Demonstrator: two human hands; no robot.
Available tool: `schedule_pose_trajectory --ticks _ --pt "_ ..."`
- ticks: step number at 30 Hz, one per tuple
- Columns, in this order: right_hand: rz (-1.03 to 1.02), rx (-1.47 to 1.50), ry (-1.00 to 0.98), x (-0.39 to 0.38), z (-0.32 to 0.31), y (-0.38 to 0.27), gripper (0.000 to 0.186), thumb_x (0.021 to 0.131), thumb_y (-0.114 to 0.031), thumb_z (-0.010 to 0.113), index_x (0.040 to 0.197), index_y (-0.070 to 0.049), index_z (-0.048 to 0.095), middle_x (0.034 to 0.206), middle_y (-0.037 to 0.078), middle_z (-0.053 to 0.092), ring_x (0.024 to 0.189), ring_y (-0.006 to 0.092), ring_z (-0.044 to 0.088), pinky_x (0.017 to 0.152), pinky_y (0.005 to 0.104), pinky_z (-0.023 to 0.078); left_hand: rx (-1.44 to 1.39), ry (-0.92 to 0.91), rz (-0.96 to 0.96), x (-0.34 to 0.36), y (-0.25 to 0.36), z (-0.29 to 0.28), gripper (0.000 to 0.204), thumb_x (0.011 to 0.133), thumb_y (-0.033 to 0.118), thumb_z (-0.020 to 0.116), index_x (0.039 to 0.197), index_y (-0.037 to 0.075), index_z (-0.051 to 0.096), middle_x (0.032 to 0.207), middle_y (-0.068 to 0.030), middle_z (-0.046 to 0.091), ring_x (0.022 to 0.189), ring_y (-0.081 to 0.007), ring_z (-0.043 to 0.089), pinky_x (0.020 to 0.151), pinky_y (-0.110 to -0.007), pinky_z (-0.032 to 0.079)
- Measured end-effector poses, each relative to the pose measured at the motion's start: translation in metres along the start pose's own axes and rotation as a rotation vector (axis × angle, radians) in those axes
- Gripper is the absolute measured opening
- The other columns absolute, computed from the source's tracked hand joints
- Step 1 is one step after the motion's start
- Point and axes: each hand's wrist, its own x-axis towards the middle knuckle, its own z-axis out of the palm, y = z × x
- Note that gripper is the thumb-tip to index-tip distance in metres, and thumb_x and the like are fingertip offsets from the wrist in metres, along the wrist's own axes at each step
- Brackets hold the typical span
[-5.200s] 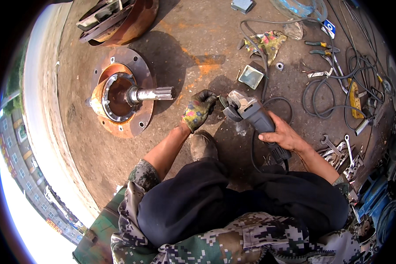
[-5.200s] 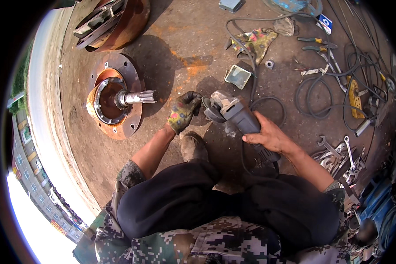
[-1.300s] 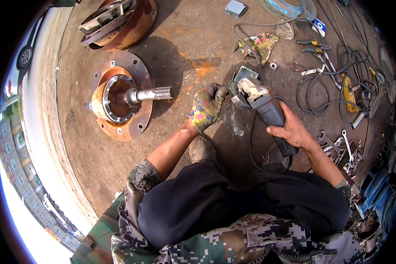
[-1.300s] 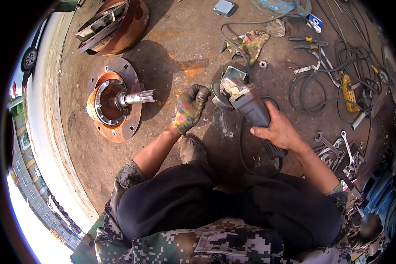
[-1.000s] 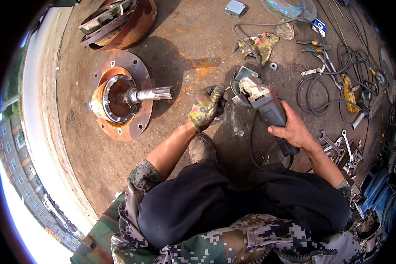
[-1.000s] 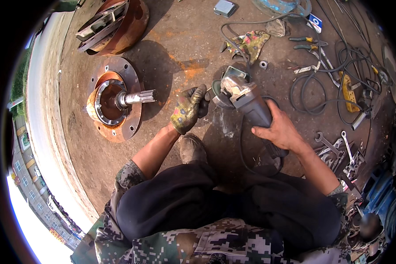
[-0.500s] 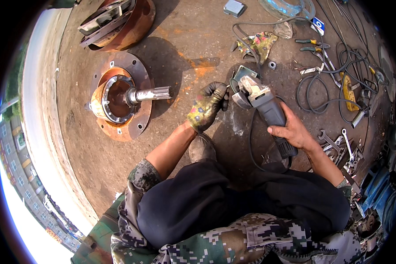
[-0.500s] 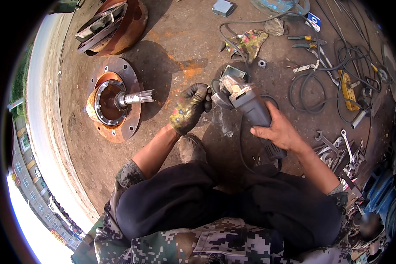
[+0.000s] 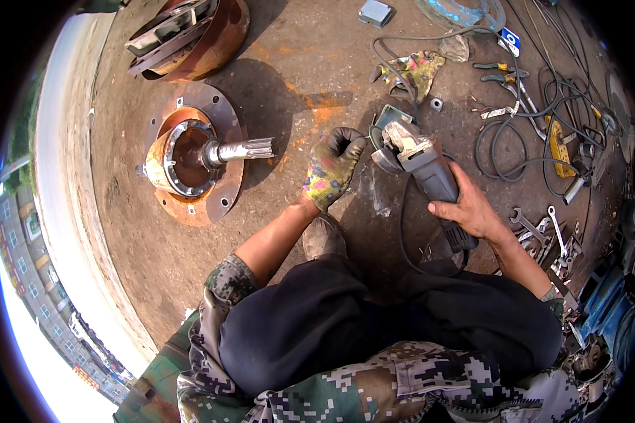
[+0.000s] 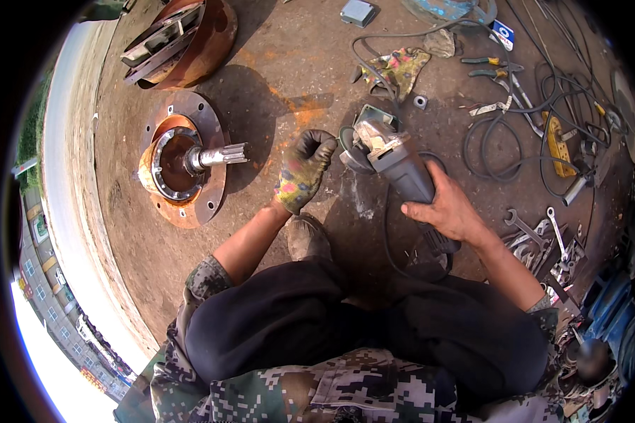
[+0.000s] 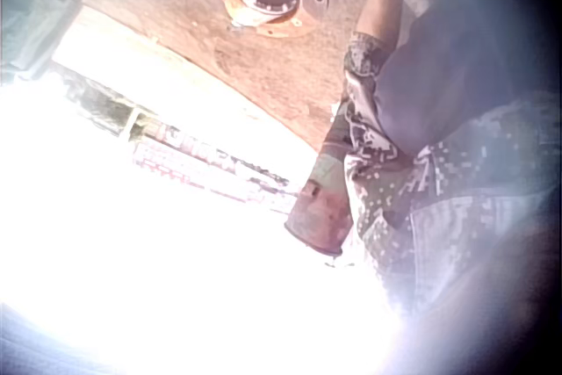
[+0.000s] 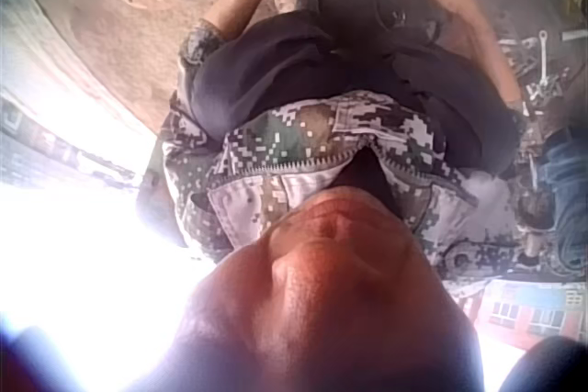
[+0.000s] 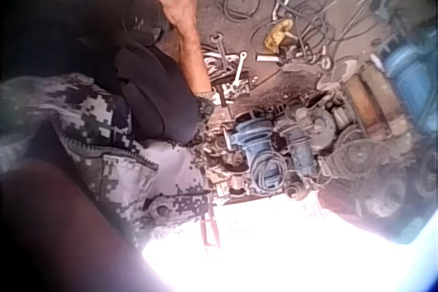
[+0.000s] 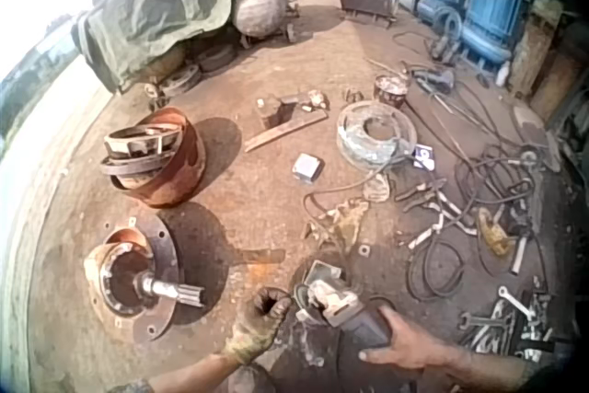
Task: The person sits on the ground and uses an angle grinder to smooth the edges of small rectangular metal pieces. They repeatedly grind the edges, pause to inspect the pieces, and then resume grinding.
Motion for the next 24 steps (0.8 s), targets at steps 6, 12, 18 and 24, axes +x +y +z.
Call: schedule_pose_trajectory --ticks 6,12,18,24 --pt "0.038 -0.057 -0.014 0.0 -0.003 -0.011 0.086 0.08 -0.04 0.086 0.141 0.006 0.047 0.123 0.029 0.066 0.117 0.0411 0.066 0.099 0.0459 0.049 0.195 0.007 0.083 0.0 0.004 -0.002 0.021 0.106 0.022 0.067 0.107 0.001 0.069 0.091 -0.0008 0.068 0.085 -0.0102 0.061 0.076 -0.029 0.052" --pt "0.025 -0.084 -0.018 0.004 -0.004 -0.013 0.084 0.08 -0.037 0.087 0.142 0.004 0.047 0.116 0.029 0.069 0.11 0.0442 0.069 0.095 0.0469 0.052 0.167 0.005 0.003 0.0 0.002 -0.002 0.032 0.108 0.032 0.064 0.104 0.001 0.071 0.078 0.0007 0.063 0.07 -0.0073 0.056 0.063 -0.027 0.047" --pt "0.016 -0.154 0.011 0.003 -0.003 -0.011 0.086 0.079 -0.034 0.088 0.143 0.005 0.045 0.116 0.029 0.069 0.11 0.0418 0.07 0.094 0.0465 0.052 -0.078 -0.059 -0.293 -0.002 0.013 0.0 0.038 0.107 0.038 0.064 0.107 0.001 0.07 0.076 0.0004 0.062 0.067 -0.0091 0.056 0.062 -0.028 0.047" --pt "0.061 0.426 0.014 0.003 0.007 0.006 0.077 0.086 -0.029 0.084 0.145 0.002 0.046 0.108 0.015 0.069 0.098 0.0283 0.07 0.09 0.038 0.054 0.694 -0.036 0.346 -0.021 -0.035 -0.001 0.042 0.09 0.029 0.082 0.12 0.003 0.068 0.101 -0.0147 0.067 0.098 -0.0309 0.066 0.089 -0.043 0.053"
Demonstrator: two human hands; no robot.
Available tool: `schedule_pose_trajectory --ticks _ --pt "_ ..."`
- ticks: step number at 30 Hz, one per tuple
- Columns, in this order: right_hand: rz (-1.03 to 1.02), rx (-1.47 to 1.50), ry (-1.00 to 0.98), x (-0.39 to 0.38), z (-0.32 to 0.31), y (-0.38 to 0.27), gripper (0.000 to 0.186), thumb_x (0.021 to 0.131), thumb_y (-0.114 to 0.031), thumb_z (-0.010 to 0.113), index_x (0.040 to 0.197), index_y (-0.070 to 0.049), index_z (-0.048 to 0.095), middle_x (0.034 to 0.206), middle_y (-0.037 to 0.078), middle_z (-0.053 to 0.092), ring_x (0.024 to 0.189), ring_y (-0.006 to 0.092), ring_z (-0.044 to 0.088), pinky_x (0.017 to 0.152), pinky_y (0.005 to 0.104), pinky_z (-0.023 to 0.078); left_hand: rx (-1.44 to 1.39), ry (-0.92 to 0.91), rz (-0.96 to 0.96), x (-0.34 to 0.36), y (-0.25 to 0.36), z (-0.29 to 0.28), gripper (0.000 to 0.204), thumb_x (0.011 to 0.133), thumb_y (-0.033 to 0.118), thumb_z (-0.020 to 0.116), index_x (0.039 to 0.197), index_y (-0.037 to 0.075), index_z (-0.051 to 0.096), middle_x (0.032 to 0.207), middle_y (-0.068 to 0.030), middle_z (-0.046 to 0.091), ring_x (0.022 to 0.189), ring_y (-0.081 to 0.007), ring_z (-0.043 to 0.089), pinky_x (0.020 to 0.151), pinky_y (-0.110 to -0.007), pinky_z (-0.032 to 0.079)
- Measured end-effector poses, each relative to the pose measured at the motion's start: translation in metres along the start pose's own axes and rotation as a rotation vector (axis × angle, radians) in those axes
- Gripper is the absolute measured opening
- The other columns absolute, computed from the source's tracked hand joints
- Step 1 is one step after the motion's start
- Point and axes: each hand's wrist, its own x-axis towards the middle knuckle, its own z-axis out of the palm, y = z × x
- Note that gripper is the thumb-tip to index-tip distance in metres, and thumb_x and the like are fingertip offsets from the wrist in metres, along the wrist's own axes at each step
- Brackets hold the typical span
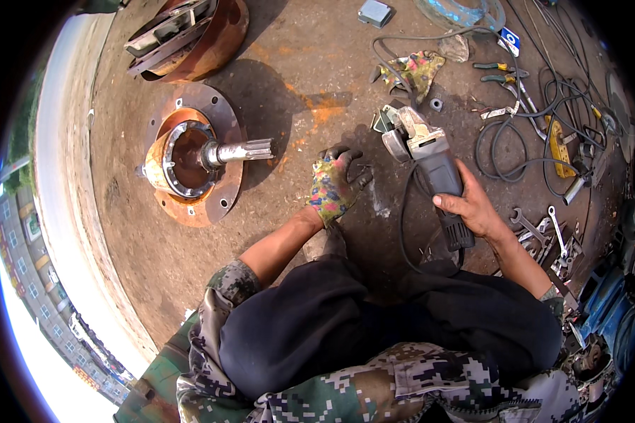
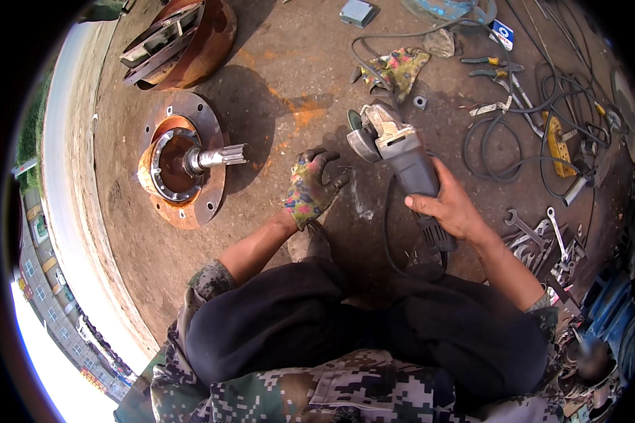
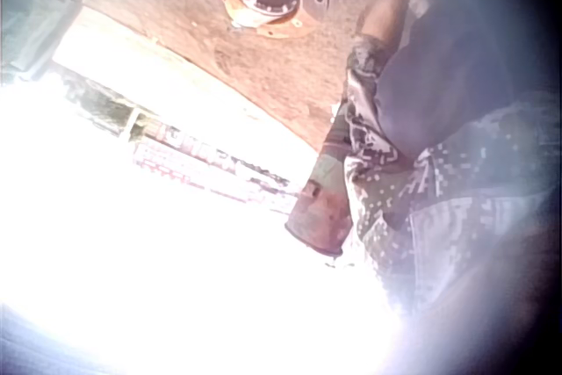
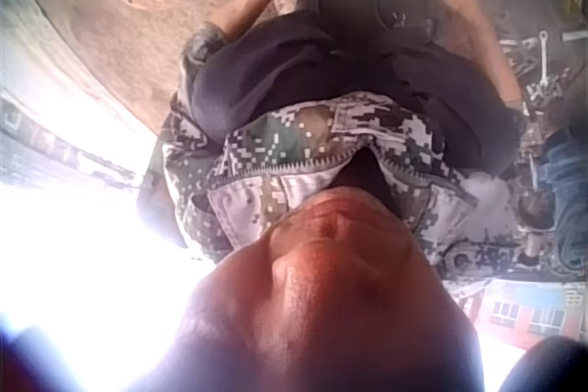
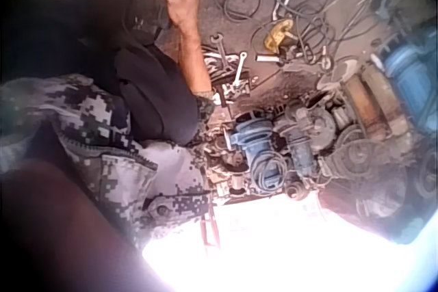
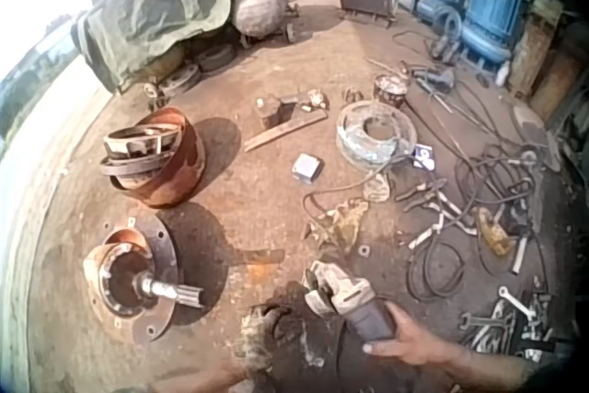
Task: The person sits on the ground and uses an angle grinder to smooth the edges of small rectangular metal pieces. They repeatedly grind the edges, pause to inspect the pieces, and then resume grinding.
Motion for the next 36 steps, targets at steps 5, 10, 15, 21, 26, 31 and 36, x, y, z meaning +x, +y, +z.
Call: schedule_pose_trajectory --ticks 5,10,15,21,26,31,36 --pt "0.105 0.421 0.151 0.0 0.01 -0.008 0.063 0.089 -0.023 0.079 0.14 -0.001 0.048 0.105 0.009 0.065 0.085 0.0191 0.069 0.075 0.0335 0.058 -0.139 -0.093 0.521 -0.015 0.089 -0.01 0.051 0.082 0.034 0.082 0.126 0.013 0.068 0.126 -0.0183 0.062 0.116 -0.0408 0.06 0.098 -0.052 0.05" --pt "0.058 0.531 0.292 0.008 0.024 -0.027 0.048 0.092 -0.027 0.074 0.129 -0.003 0.056 0.097 0.011 0.071 0.081 0.0207 0.072 0.072 0.0331 0.061 -0.015 -0.115 0.794 -0.007 0.117 0.003 0.047 0.081 0.032 0.073 0.127 0.021 0.068 0.13 -0.0169 0.059 0.119 -0.0429 0.059 0.098 -0.056 0.05" --pt "0.103 0.531 0.339 0.004 0.024 -0.026 0.046 0.093 -0.029 0.072 0.127 -0.003 0.055 0.097 0.013 0.071 0.081 0.023 0.072 0.073 0.0347 0.062 -0.052 -0.172 0.825 0.003 0.119 -0.006 0.044 0.082 0.029 0.073 0.124 0.017 0.069 0.126 -0.0158 0.061 0.119 -0.0411 0.059 0.098 -0.055 0.05" --pt "0.09 0.565 0.289 0.002 0.031 -0.016 0.049 0.092 -0.026 0.072 0.131 -0.003 0.052 0.099 0.012 0.068 0.083 0.0219 0.071 0.071 0.0359 0.062 -0.244 -0.155 0.575 -0.005 0.118 0.004 0.044 0.078 0.027 0.083 0.117 0.011 0.07 0.12 -0.0143 0.064 0.111 -0.0374 0.062 0.094 -0.049 0.051" --pt "0.102 0.573 0.235 0.017 0.039 -0.022 0.055 0.091 -0.023 0.075 0.136 -0.005 0.049 0.105 0.008 0.062 0.086 0.0171 0.067 0.07 0.033 0.061 -0.307 -0.079 0.472 -0.001 0.116 0.004 0.052 0.071 0.022 0.088 0.113 0.005 0.063 0.118 -0.0188 0.061 0.11 -0.0373 0.06 0.092 -0.049 0.051" --pt "0.133 0.58 0.028 0.053 0.062 -0.025 0.061 0.089 -0.03 0.075 0.137 -0.002 0.05 0.108 0.006 0.06 0.094 0.0148 0.063 0.08 0.0324 0.056 -0.928 -0.014 -0.443 -0.004 0.08 0.009 0.078 0.076 0.028 0.096 0.131 0.0 0.049 0.122 -0.014 0.063 0.109 -0.024 0.065 0.092 -0.039 0.057" --pt "0.092 0.461 -0.099 0.091 0.082 -0.019 0.067 0.09 -0.036 0.077 0.139 0.001 0.05 0.118 0.011 0.063 0.111 0.0178 0.06 0.098 0.0355 0.049 -1.093 -0.086 -0.454 0.018 0.069 -0.019 0.091 0.084 0.025 0.091 0.151 -0.001 0.034 0.127 -0.0136 0.064 0.116 -0.0221 0.064 0.097 -0.036 0.056"
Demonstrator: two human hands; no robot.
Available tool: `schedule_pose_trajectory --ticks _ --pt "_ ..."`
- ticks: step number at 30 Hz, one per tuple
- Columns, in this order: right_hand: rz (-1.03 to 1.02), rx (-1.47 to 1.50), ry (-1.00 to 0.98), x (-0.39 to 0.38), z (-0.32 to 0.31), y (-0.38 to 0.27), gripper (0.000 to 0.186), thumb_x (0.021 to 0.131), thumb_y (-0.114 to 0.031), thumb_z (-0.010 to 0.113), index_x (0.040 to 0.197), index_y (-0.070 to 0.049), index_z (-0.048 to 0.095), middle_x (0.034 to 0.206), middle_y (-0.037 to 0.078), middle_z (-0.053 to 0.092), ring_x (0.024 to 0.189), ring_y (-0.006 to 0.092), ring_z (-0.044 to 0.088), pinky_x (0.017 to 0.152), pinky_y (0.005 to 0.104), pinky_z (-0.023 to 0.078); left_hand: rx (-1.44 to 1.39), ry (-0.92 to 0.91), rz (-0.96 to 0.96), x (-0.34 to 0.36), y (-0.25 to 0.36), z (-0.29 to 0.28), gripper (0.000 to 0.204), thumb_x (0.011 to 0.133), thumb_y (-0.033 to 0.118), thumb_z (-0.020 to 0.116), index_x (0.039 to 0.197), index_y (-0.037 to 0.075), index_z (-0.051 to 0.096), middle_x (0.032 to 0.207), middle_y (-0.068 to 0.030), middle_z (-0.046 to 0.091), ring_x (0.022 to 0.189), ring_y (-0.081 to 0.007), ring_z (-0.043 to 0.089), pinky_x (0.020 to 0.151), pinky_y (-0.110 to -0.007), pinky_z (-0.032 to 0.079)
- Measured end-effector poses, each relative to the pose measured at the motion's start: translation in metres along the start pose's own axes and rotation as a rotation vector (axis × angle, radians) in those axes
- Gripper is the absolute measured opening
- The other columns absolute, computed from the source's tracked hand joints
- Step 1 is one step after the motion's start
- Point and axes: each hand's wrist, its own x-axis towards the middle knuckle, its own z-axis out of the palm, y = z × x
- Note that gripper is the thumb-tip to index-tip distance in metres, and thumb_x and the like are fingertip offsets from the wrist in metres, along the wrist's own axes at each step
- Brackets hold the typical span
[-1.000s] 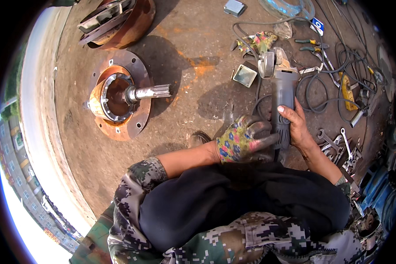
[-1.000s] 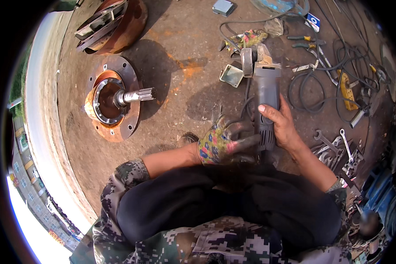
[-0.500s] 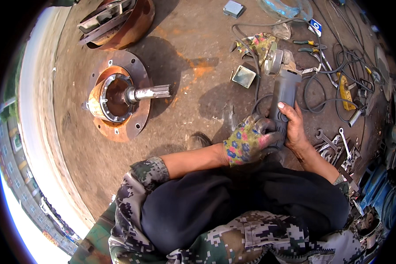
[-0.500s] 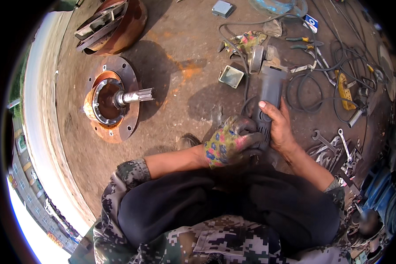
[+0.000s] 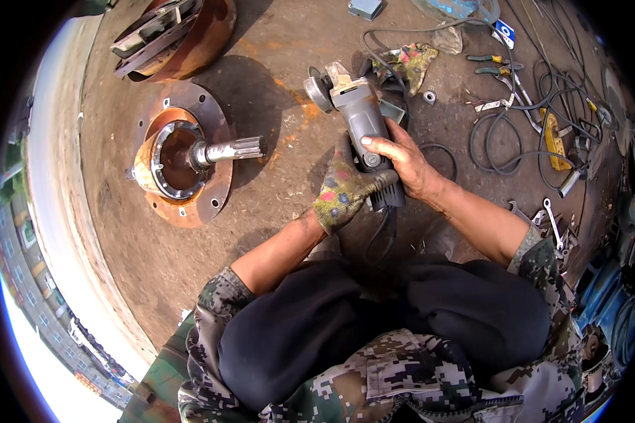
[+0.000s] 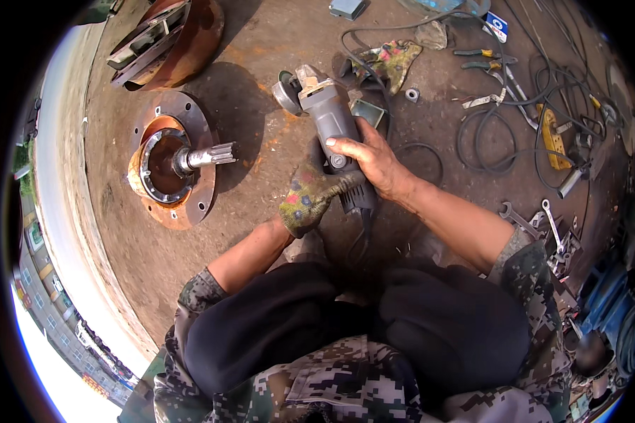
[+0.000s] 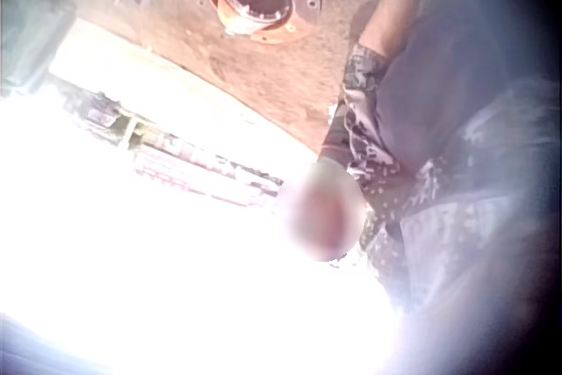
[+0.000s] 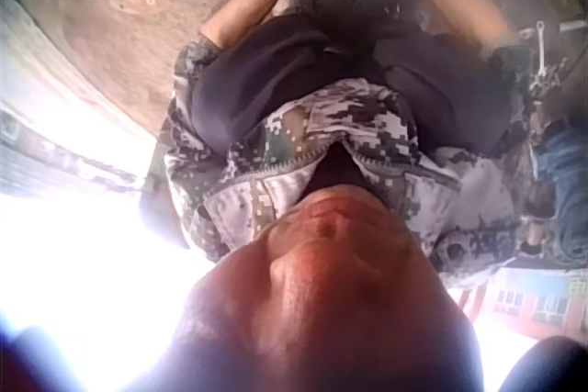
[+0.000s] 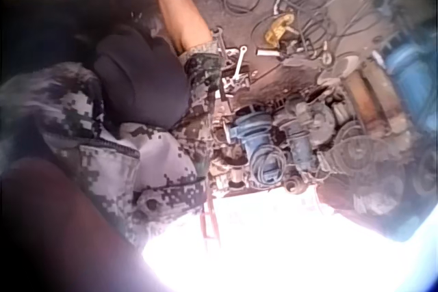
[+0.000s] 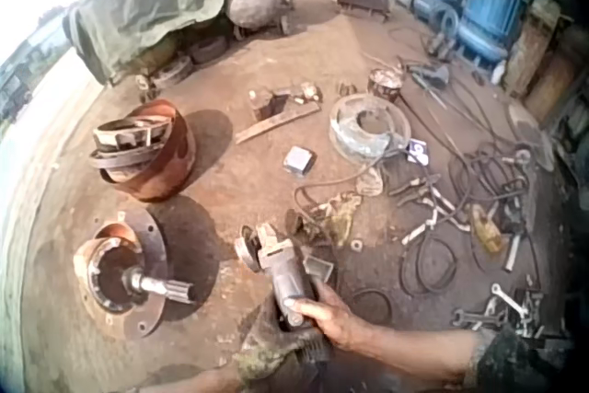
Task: The person sits on the ground and uses an angle grinder to smooth the edges of small rectangular metal pieces. They repeatedly grind the edges, pause to inspect the pieces, and then resume grinding.
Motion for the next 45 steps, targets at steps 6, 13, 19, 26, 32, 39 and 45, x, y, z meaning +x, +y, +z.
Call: schedule_pose_trajectory --ticks 6,13,19,26,32,39,45 --pt "-0.413 -0.948 0.113 0.066 -0.051 -0.022 0.053 0.107 -0.05 0.057 0.12 -0.001 0.072 0.11 0.018 0.072 0.111 0.0333 0.067 0.096 0.0422 0.051 0.385 0.198 0.078 0.011 -0.01 -0.036 0.087 0.082 0.016 0.085 0.153 -0.002 0.038 0.13 -0.0174 0.065 0.112 -0.026 0.066 0.095 -0.04 0.056" --pt "-0.596 -1.717 -0.062 0.094 -0.031 -0.041 0.014 0.089 -0.02 0.075 0.092 -0.007 0.073 0.101 0.01 0.069 0.108 0.0321 0.064 0.091 0.0489 0.052 0.633 0.281 0.09 0.029 -0.039 -0.083 0.095 0.078 0.011 0.085 0.158 -0.002 0.036 0.133 -0.0171 0.063 0.114 -0.0231 0.062 0.097 -0.037 0.054" --pt "-0.837 -1.615 -0.553 0.051 -0.035 0.0 0.005 0.08 -0.012 0.071 0.08 -0.009 0.068 0.093 0.006 0.056 0.101 0.0246 0.059 0.09 0.0406 0.047 0.598 0.336 0.19 0.029 -0.057 -0.097 0.094 0.079 0.013 0.085 0.157 -0.004 0.035 0.135 -0.0183 0.062 0.118 -0.0221 0.061 0.098 -0.036 0.053" --pt "-0.77 -1.732 -0.723 0.037 -0.038 0.041 0.011 0.089 -0.019 0.065 0.084 -0.012 0.073 0.096 0.004 0.061 0.107 0.0225 0.061 0.094 0.0405 0.048 0.557 0.393 0.105 0.028 -0.06 -0.086 0.084 0.081 0.015 0.084 0.151 -0.004 0.042 0.128 -0.0176 0.066 0.114 -0.024 0.064 0.097 -0.04 0.053" --pt "-0.816 -1.798 -0.62 0.024 -0.038 0.045 0.014 0.091 -0.02 0.063 0.086 -0.012 0.073 0.094 0.003 0.062 0.103 0.0231 0.063 0.089 0.0406 0.047 1.069 0.573 0.326 0.015 -0.043 -0.058 0.075 0.083 0.018 0.087 0.145 -0.001 0.05 0.131 -0.025 0.056 0.119 -0.0407 0.057 0.102 -0.047 0.048" --pt "-1.023 -1.605 -0.308 0.031 -0.038 0.091 0.014 0.089 -0.021 0.064 0.095 -0.011 0.071 0.102 0.006 0.067 0.109 0.0265 0.066 0.095 0.0464 0.051 1.213 0.121 0.477 0.077 -0.009 -0.017 0.066 0.08 0.015 0.084 0.14 0.008 0.059 0.137 -0.0208 0.055 0.125 -0.0427 0.054 0.106 -0.051 0.046" --pt "-0.74 -1.755 -0.568 0.016 -0.039 0.078 0.016 0.088 -0.017 0.061 0.096 -0.008 0.072 0.106 0.008 0.069 0.116 0.0282 0.065 0.101 0.0427 0.053 1.734 -0.087 0.378 0.133 -0.051 -0.004 0.071 0.076 0.023 0.083 0.142 0.013 0.059 0.138 -0.0243 0.061 0.116 -0.0451 0.064 0.095 -0.051 0.054"
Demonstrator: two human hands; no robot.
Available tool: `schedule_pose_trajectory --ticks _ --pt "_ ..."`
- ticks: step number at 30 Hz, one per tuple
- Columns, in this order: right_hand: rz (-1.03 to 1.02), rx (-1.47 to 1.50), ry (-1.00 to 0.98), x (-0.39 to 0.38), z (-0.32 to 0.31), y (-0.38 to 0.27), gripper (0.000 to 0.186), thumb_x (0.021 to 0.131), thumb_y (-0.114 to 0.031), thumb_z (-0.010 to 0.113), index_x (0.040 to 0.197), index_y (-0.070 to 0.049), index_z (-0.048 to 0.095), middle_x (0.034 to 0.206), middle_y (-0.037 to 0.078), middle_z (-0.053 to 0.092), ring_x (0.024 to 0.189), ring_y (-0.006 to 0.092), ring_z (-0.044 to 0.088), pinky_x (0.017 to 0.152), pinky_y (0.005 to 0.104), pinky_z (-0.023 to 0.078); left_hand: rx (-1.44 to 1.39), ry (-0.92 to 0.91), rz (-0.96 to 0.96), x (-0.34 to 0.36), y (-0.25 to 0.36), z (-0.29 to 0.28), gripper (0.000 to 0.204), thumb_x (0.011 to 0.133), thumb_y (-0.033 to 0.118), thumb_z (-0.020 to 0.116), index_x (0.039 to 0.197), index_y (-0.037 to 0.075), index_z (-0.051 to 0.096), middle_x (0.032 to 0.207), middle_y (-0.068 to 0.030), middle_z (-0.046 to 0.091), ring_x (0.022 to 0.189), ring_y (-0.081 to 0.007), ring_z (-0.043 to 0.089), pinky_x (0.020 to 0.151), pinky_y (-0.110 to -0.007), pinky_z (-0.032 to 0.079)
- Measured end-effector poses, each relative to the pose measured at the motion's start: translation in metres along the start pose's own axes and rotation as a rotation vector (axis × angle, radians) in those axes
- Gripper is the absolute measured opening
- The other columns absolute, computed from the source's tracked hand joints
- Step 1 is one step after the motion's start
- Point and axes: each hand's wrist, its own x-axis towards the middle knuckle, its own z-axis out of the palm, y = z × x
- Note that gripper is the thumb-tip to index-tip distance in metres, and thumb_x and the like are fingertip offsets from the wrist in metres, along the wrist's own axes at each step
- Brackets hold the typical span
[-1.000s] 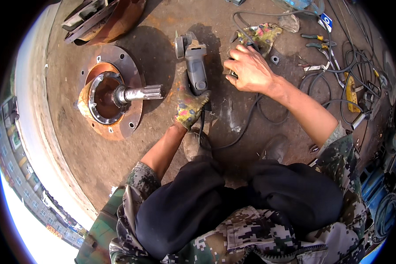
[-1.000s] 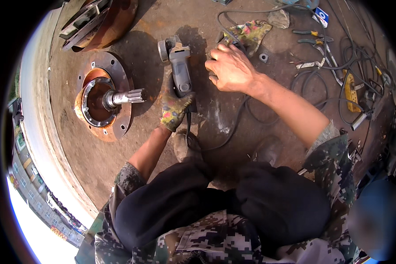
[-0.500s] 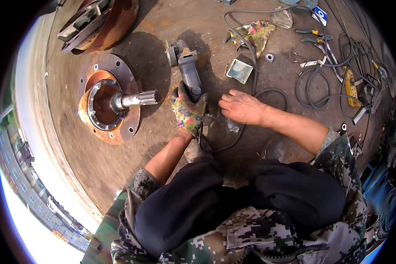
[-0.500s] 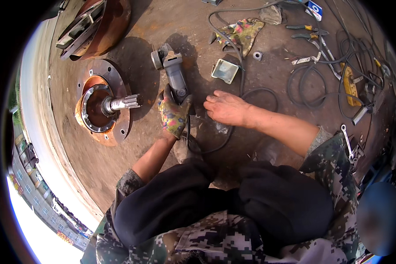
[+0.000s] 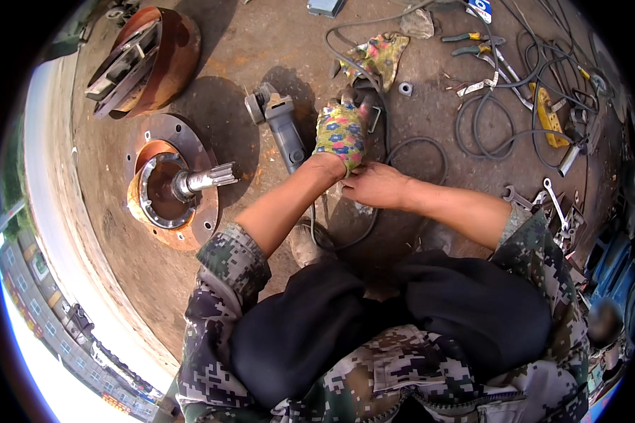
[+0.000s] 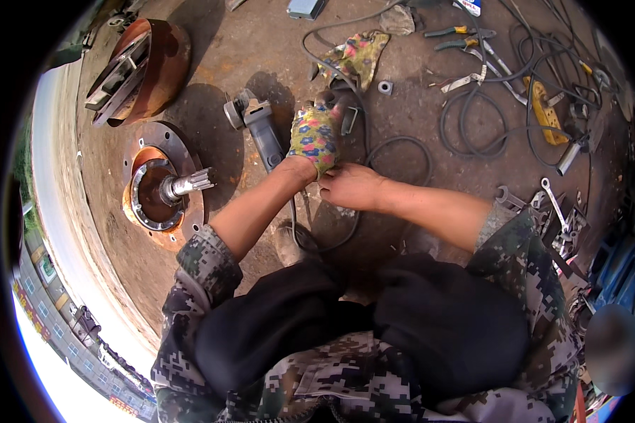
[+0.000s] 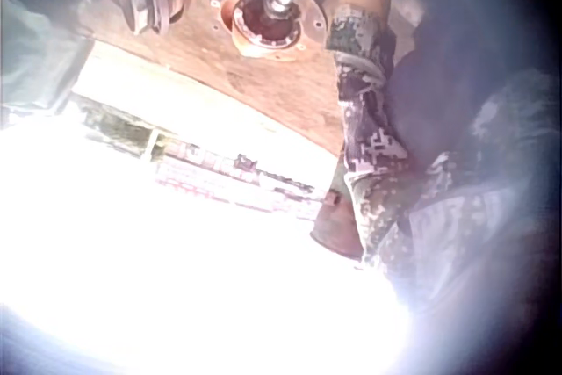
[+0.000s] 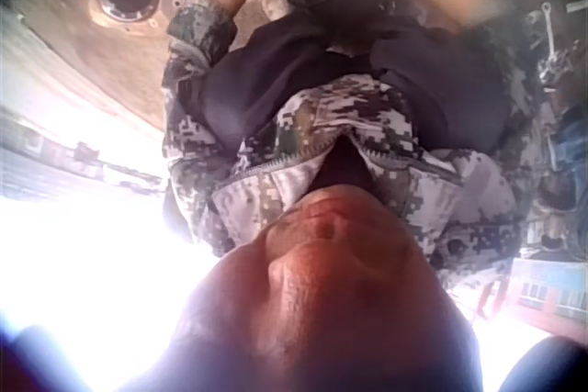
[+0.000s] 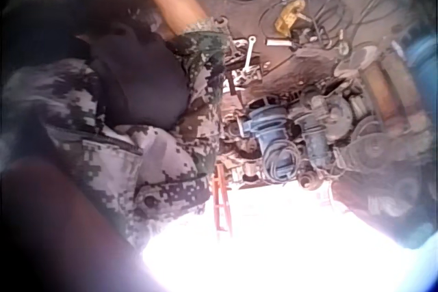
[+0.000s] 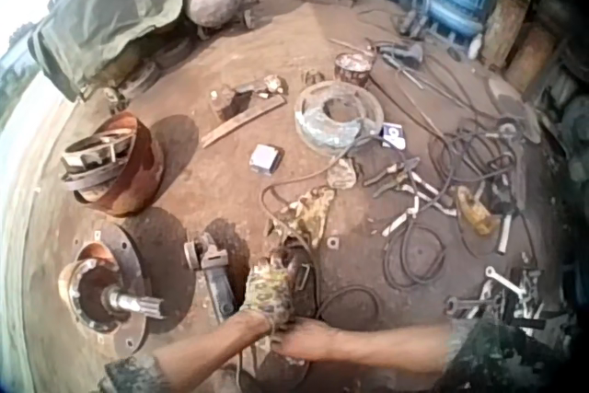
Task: The person sits on the ground and uses an angle grinder to smooth the edges of small rectangular metal pieces. They repeatedly grind the edges, pause to inspect the pieces, and then resume grinding.
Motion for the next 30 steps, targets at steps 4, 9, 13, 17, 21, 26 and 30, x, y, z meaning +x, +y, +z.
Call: schedule_pose_trajectory --ticks 4,9,13,17,21,26,30 --pt "0.005 -0.002 -0.009 -0.014 -0.014 0.003 0.014 0.087 -0.015 0.063 0.095 -0.007 0.071 0.105 0.01 0.066 0.111 0.0291 0.066 0.098 0.043 0.054 -0.598 -0.053 -0.126 0.002 0.018 -0.05 0.054 0.093 0.019 0.069 0.143 0.005 0.056 0.133 -0.0216 0.066 0.114 -0.0385 0.068 0.095 -0.048 0.055" --pt "0.247 0.387 0.026 -0.022 -0.041 0.008 0.017 0.086 -0.008 0.07 0.102 -0.003 0.066 0.105 0.017 0.063 0.105 0.0381 0.065 0.09 0.0462 0.054 -2.348 0.076 -0.306 -0.029 -0.006 -0.048 0.038 0.106 0.025 0.06 0.137 0.002 0.061 0.125 -0.008 0.067 0.116 -0.0229 0.064 0.106 -0.045 0.05" --pt "0.601 1.229 0.593 -0.045 -0.097 0.009 0.019 0.097 -0.006 0.073 0.114 0.0 0.067 0.105 0.009 0.073 0.098 0.0157 0.071 0.085 0.0314 0.057 -2.35 0.1 -0.331 -0.051 -0.009 -0.045 0.045 0.108 0.036 0.058 0.138 0.003 0.059 0.131 -0.0091 0.065 0.123 -0.0248 0.061 0.113 -0.045 0.044" --pt "0.498 1.155 0.772 -0.042 -0.125 0.02 0.017 0.098 -0.004 0.072 0.114 0.001 0.067 0.105 0.005 0.072 0.096 0.0107 0.068 0.085 0.0287 0.057 -2.376 0.045 -0.161 -0.057 -0.01 -0.047 0.052 0.108 0.042 0.056 0.145 0.005 0.055 0.139 -0.0092 0.063 0.131 -0.0253 0.057 0.12 -0.045 0.038" --pt "0.438 1.067 0.77 -0.035 -0.145 0.023 0.02 0.097 0.0 0.072 0.116 -0.001 0.068 0.105 0.005 0.073 0.097 0.0108 0.069 0.085 0.0286 0.057 -2.278 0.023 -0.107 -0.055 0.0 -0.058 0.056 0.105 0.046 0.059 0.145 0.006 0.055 0.138 -0.0079 0.063 0.13 -0.0231 0.058 0.118 -0.045 0.04" --pt "0.494 1.046 0.645 -0.038 -0.157 0.019 0.02 0.095 0.002 0.071 0.115 0.0 0.069 0.107 0.005 0.074 0.1 0.0133 0.071 0.088 0.0297 0.058 -2.125 0.067 -0.129 -0.057 0.009 -0.068 0.063 0.104 0.049 0.063 0.148 0.005 0.052 0.139 -0.007 0.062 0.128 -0.0225 0.059 0.114 -0.046 0.044" --pt "0.465 0.996 0.603 -0.041 -0.16 0.02 0.021 0.095 0.005 0.07 0.115 0.001 0.07 0.108 0.006 0.074 0.101 0.0136 0.071 0.089 0.0299 0.058 -2.001 0.019 -0.115 -0.061 0.009 -0.07 0.073 0.102 0.053 0.065 0.151 0.003 0.047 0.139 -0.0072 0.059 0.127 -0.0221 0.058 0.112 -0.044 0.045"
